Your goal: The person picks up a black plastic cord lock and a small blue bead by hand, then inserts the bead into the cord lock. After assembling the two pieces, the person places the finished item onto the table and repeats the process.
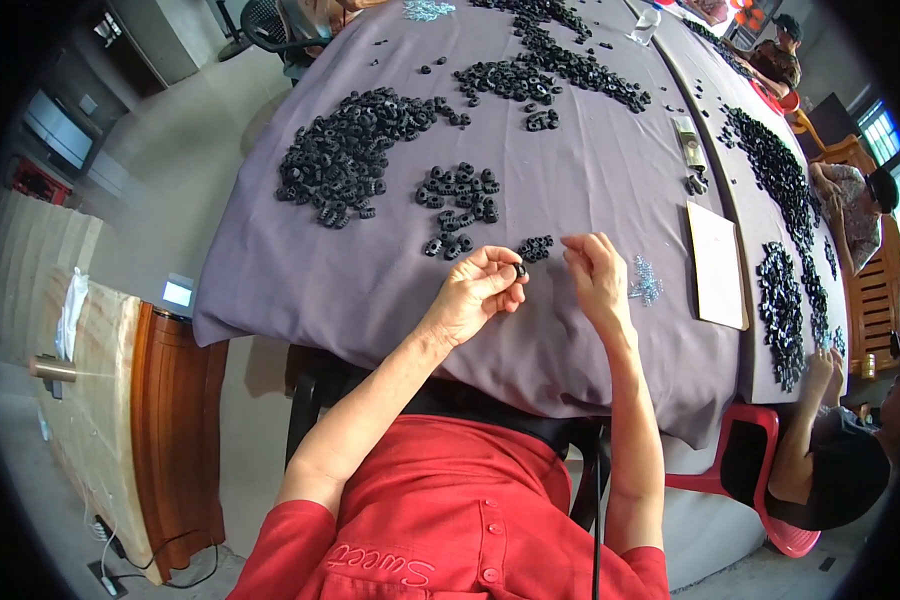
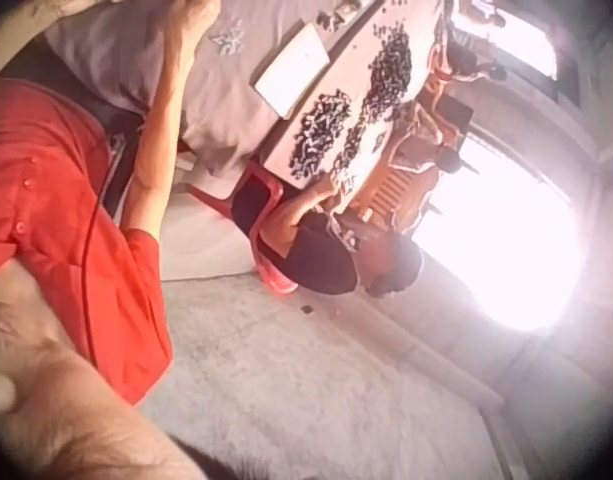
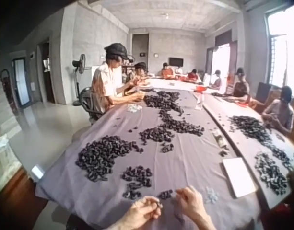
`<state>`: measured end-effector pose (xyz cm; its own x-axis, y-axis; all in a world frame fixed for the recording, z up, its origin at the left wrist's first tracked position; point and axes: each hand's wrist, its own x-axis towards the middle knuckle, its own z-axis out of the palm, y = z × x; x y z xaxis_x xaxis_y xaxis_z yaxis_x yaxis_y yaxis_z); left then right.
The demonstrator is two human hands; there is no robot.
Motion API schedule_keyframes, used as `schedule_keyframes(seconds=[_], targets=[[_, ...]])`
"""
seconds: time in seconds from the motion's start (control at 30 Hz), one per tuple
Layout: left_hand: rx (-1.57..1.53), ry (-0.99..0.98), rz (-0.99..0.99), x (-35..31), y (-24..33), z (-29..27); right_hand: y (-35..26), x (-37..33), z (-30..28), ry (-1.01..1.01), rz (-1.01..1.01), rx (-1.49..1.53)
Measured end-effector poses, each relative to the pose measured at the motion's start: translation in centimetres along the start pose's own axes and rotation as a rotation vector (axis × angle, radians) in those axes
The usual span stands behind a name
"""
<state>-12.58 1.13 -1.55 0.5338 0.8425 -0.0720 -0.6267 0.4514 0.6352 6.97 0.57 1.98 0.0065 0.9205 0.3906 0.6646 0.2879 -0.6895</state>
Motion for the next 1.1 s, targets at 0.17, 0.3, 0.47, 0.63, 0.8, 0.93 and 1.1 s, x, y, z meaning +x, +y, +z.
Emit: schedule_keyframes(seconds=[0.17, 0.3, 0.47, 0.63, 0.8, 0.93, 1.1], targets=[[0.010, -0.004, 0.033, -0.3, -0.5, -0.3, 1.0, 2.1, 2.0, -0.083, -0.145, -0.256], [0.026, -0.027, 0.074, -0.3, -0.6, -0.2, 1.2, 2.4, 1.6, -0.133, -0.111, -0.301], [0.069, 0.113, 0.067, -0.5, -0.9, 0.5, 0.2, 0.4, 0.6, -0.082, 0.068, -0.062], [0.241, 0.221, 0.048, -0.3, -1.0, 2.2, -1.8, -4.1, 0.3, -0.032, 0.451, 0.767], [0.395, 0.191, 0.045, 0.6, -2.1, 3.7, -2.3, -5.9, 0.9, 0.086, 0.413, 0.861], [0.423, 0.169, 0.016, 1.0, -2.6, 3.8, -2.0, -6.1, 0.8, 0.127, 0.412, 0.816], [0.396, 0.239, 0.093, 0.8, -2.9, 4.6, -1.8, -6.2, 0.8, 0.136, 0.396, 0.810]])
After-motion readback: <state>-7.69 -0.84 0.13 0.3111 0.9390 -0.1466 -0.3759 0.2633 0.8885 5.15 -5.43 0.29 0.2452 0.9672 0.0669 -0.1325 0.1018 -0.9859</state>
